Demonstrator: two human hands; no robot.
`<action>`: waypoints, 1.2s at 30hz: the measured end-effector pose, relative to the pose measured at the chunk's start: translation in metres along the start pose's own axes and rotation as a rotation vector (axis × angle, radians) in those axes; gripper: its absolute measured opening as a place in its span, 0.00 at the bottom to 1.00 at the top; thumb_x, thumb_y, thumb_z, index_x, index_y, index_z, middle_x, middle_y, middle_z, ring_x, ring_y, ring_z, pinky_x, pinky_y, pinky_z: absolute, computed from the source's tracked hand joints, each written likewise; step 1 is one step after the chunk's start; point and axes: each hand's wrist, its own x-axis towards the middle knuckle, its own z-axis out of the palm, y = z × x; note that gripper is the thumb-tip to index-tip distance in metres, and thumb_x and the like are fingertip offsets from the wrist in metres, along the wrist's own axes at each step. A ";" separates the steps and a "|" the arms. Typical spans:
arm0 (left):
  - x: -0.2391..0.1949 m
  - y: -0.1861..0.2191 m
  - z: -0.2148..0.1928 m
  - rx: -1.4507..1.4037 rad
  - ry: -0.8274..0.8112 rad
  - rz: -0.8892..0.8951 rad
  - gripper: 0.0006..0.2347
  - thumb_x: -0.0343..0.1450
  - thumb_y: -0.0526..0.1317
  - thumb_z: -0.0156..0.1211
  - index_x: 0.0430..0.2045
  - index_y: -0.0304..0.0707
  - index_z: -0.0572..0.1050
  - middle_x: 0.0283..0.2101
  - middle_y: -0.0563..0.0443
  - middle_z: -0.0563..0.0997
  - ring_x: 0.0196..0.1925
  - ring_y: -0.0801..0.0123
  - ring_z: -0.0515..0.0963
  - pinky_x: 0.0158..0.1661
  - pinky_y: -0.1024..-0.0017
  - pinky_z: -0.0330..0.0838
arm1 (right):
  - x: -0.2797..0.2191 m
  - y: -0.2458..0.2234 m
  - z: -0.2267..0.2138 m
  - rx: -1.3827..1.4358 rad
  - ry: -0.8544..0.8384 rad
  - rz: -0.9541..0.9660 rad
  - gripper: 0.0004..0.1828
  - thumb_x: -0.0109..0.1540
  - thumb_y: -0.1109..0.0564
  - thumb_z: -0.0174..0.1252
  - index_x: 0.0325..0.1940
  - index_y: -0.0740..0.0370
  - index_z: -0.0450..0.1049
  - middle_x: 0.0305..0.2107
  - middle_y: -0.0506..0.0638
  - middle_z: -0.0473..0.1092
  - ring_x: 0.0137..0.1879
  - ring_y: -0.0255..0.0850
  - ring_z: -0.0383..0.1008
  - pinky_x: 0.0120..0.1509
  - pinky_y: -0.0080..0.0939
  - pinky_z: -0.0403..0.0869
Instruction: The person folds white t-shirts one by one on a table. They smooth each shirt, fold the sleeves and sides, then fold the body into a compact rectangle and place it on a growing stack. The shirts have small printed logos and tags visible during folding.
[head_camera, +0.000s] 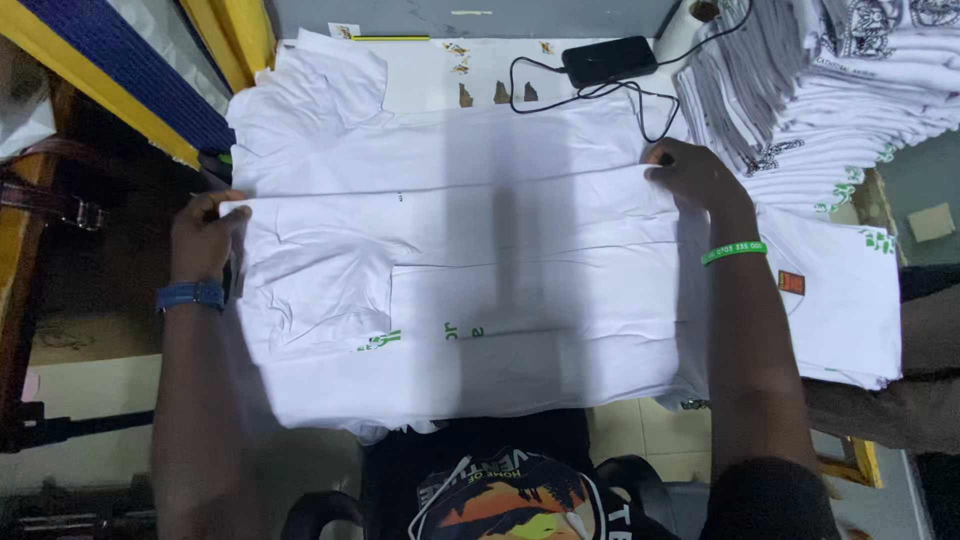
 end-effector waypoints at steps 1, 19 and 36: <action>0.001 0.003 0.000 0.000 -0.003 0.001 0.10 0.70 0.33 0.68 0.42 0.50 0.81 0.41 0.63 0.77 0.41 0.81 0.70 0.43 0.81 0.62 | 0.005 0.012 0.005 0.001 0.001 0.002 0.10 0.59 0.51 0.58 0.44 0.52 0.75 0.39 0.48 0.74 0.46 0.39 0.71 0.49 0.44 0.66; -0.037 0.082 0.016 0.696 0.214 0.520 0.15 0.64 0.27 0.64 0.46 0.28 0.80 0.46 0.34 0.82 0.48 0.41 0.76 0.50 0.53 0.68 | -0.019 -0.031 0.071 -0.168 0.485 -0.450 0.14 0.62 0.56 0.58 0.50 0.59 0.81 0.43 0.60 0.74 0.47 0.59 0.75 0.51 0.55 0.73; -0.148 0.164 -0.015 0.320 -0.070 0.319 0.12 0.72 0.28 0.63 0.50 0.34 0.80 0.48 0.31 0.80 0.52 0.30 0.78 0.51 0.44 0.73 | -0.050 -0.145 0.155 -0.413 0.053 -0.647 0.27 0.64 0.38 0.60 0.65 0.48 0.73 0.63 0.51 0.68 0.72 0.54 0.65 0.66 0.61 0.71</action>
